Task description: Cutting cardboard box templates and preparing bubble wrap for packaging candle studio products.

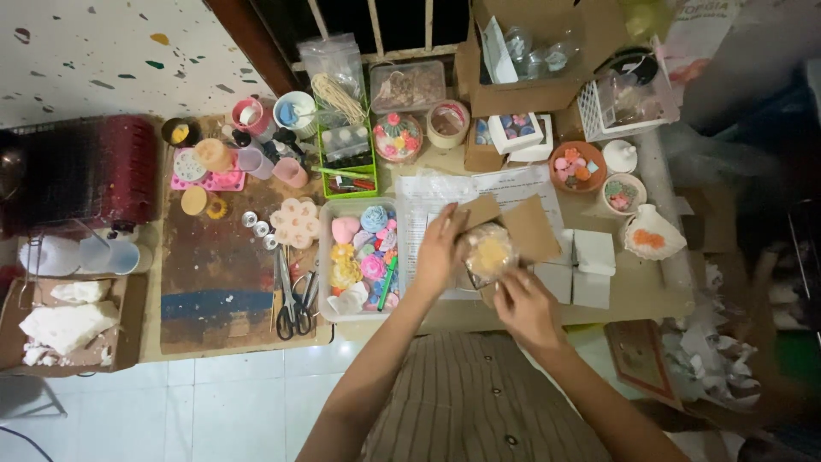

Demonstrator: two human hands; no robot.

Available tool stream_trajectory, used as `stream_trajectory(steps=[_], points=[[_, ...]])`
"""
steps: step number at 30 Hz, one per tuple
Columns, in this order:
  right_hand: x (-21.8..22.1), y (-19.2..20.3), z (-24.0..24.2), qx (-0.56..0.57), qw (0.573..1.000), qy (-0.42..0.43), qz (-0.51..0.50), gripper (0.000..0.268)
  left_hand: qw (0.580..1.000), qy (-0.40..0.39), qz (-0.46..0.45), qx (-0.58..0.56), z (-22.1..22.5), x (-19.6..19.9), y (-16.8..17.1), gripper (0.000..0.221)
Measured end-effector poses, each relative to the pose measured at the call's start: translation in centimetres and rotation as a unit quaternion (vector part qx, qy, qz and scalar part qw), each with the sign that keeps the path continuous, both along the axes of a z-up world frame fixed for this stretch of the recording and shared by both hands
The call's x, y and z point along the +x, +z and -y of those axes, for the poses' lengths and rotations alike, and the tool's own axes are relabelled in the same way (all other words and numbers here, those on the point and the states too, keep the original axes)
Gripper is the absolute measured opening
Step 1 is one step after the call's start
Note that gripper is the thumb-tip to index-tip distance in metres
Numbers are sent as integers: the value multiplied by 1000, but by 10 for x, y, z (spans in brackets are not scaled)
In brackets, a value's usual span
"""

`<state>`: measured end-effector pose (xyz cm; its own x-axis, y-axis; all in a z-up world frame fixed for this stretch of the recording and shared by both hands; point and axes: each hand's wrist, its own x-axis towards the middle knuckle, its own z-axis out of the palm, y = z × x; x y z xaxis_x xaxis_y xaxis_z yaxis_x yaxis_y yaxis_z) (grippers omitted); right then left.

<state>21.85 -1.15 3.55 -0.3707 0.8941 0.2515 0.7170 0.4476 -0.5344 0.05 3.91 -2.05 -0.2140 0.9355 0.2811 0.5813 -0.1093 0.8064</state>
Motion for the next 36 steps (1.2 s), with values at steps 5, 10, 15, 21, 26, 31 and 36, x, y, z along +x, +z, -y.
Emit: stream_trajectory(steps=[5,10,15,21,26,31,36], points=[[-38,78,-52,-28,998,-2,63,64,979,-136,-103,-109,22,1,68,136],[-58,94,-80,-157,938,107,290,125,972,-135,-101,-162,24,4,77,160],[-48,79,-103,-232,926,116,275,111,960,-174,-64,-210,28,-1,80,157],[-71,70,-92,-216,914,66,336,108,977,-205,13,-60,33,3,50,149],[-68,69,-85,-165,941,40,292,106,981,-186,28,-42,37,8,33,145],[-55,117,-78,-120,969,13,217,99,986,-169,4,-6,30,6,29,135],[47,125,-93,-189,971,-15,-145,90,987,-162,9,18,29,10,34,130]])
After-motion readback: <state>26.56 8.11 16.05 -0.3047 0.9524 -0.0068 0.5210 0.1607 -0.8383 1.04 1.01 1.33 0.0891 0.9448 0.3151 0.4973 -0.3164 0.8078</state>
